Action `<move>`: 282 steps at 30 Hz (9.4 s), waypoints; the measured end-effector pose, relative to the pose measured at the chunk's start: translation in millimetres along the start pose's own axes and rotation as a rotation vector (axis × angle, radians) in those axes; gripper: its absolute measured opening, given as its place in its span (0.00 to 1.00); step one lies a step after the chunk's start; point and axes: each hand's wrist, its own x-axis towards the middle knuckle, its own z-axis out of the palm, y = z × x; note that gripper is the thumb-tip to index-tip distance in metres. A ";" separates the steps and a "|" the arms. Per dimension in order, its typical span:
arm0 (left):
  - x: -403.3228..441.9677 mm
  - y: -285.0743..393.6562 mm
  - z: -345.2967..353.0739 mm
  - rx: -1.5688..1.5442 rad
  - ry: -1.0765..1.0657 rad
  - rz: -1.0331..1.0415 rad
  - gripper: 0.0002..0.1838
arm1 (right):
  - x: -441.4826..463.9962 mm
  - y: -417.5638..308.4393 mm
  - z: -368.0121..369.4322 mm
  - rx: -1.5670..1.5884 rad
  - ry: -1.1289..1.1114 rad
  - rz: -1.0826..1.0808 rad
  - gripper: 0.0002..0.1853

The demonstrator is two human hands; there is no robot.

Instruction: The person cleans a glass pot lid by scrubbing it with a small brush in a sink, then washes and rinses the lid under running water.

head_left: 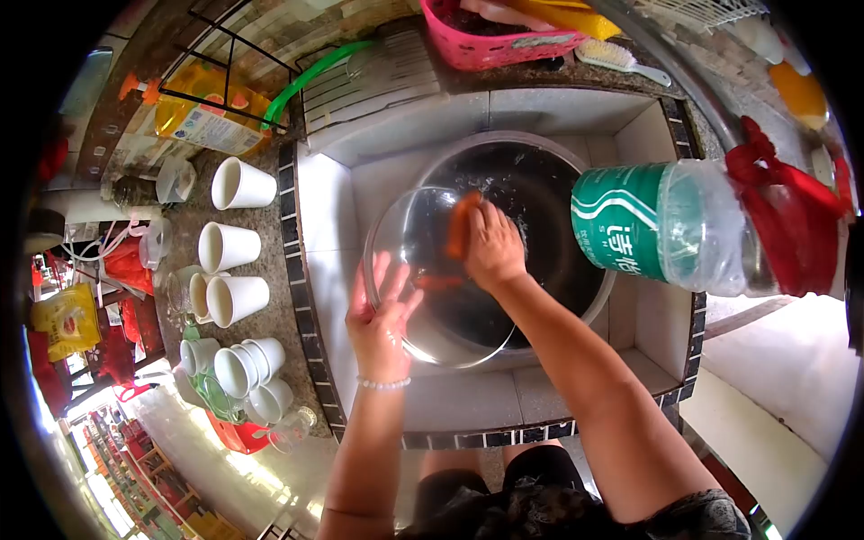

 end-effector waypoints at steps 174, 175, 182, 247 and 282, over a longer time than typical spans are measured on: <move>-97.7 99.0 -53.4 -0.378 -0.199 -0.224 0.23 | -69.0 32.0 -114.7 1.639 -0.167 0.916 0.11; -95.3 92.7 -49.6 -0.417 -0.159 -0.242 0.23 | -62.8 39.7 -128.8 1.658 -0.116 0.874 0.10; -75.5 53.3 -28.4 -0.623 -0.112 -0.325 0.21 | 20.3 72.8 -290.2 1.494 0.292 0.480 0.12; -26.5 14.2 50.8 1.219 -0.527 0.959 0.40 | -78.9 30.0 -159.5 2.160 0.166 0.799 0.25; -8.6 -19.4 101.3 -0.700 -0.220 -0.483 0.28 | -16.1 23.8 -148.3 0.273 0.484 0.045 0.14</move>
